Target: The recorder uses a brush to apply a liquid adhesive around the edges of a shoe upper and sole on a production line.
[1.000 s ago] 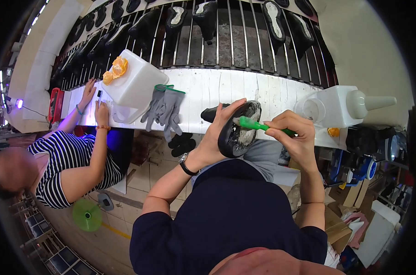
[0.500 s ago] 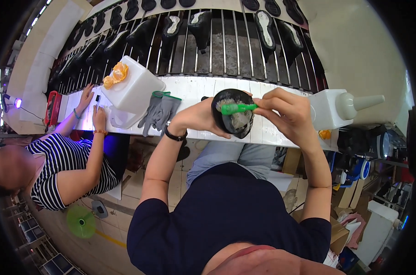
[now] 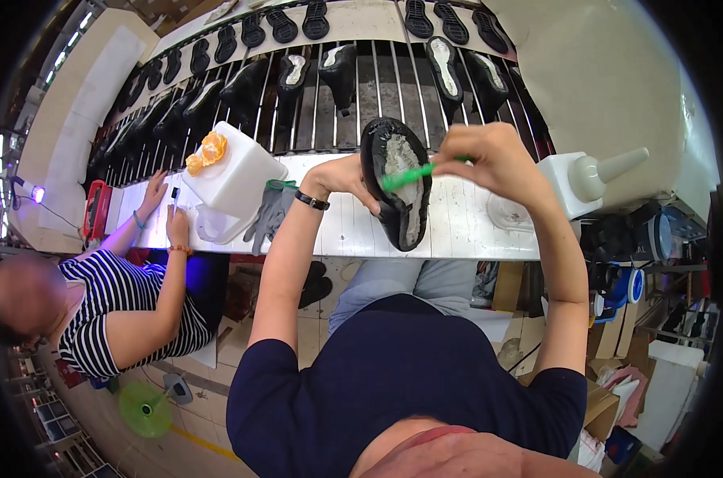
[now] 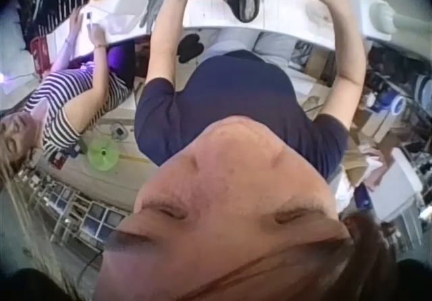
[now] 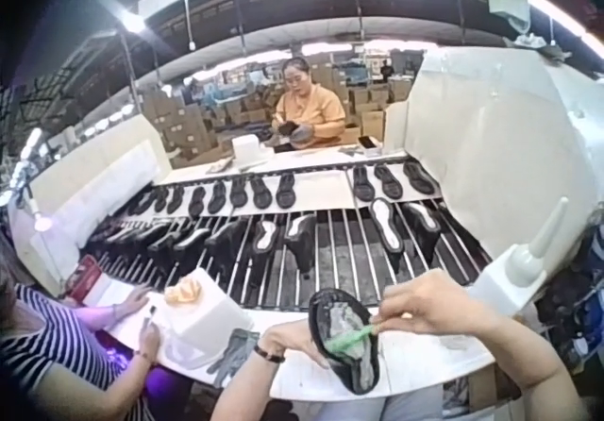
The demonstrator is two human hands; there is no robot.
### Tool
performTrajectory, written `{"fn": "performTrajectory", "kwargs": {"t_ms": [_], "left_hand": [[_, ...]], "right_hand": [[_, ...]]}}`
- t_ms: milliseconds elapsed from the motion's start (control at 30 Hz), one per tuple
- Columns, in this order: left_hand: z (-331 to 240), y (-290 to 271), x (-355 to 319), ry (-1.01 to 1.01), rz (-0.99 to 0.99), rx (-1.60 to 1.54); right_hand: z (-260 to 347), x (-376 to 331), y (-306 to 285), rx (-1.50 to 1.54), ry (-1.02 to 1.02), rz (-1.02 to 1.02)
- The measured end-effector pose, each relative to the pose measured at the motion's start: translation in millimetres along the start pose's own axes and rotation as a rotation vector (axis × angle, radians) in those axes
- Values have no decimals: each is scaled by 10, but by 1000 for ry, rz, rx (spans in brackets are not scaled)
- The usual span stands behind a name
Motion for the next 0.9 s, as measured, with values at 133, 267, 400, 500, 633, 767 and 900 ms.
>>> {"fn": "performTrajectory", "kwargs": {"t_ms": [133,267,400,500,633,767,900], "left_hand": [[8,12,55,-10,39,-85],[59,-43,73,142,1,-183],[241,-165,135,134,-26,-100],[247,-159,155,144,16,-161],[235,-153,126,119,20,-237],[450,-237,180,225,-61,-361],[683,-218,35,195,-173,-504]], "right_hand": [[-227,19,-30,43,190,-256],[-57,92,120,-53,32,-76],[-60,125,104,4,0,54],[-318,93,57,174,158,-90],[-549,-243,362,276,264,-62],[-393,-717,617,214,342,73],[-232,-1373,374,187,613,-249]]}}
Point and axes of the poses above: each hand's wrist, its own x-axis towards the middle knuckle, its own y-axis out of the palm, z = x × y, the point moved 4 cm from there along x, towards the middle knuckle, and after that the axes turned 14 degrees about -y, right-handed, at the moved point
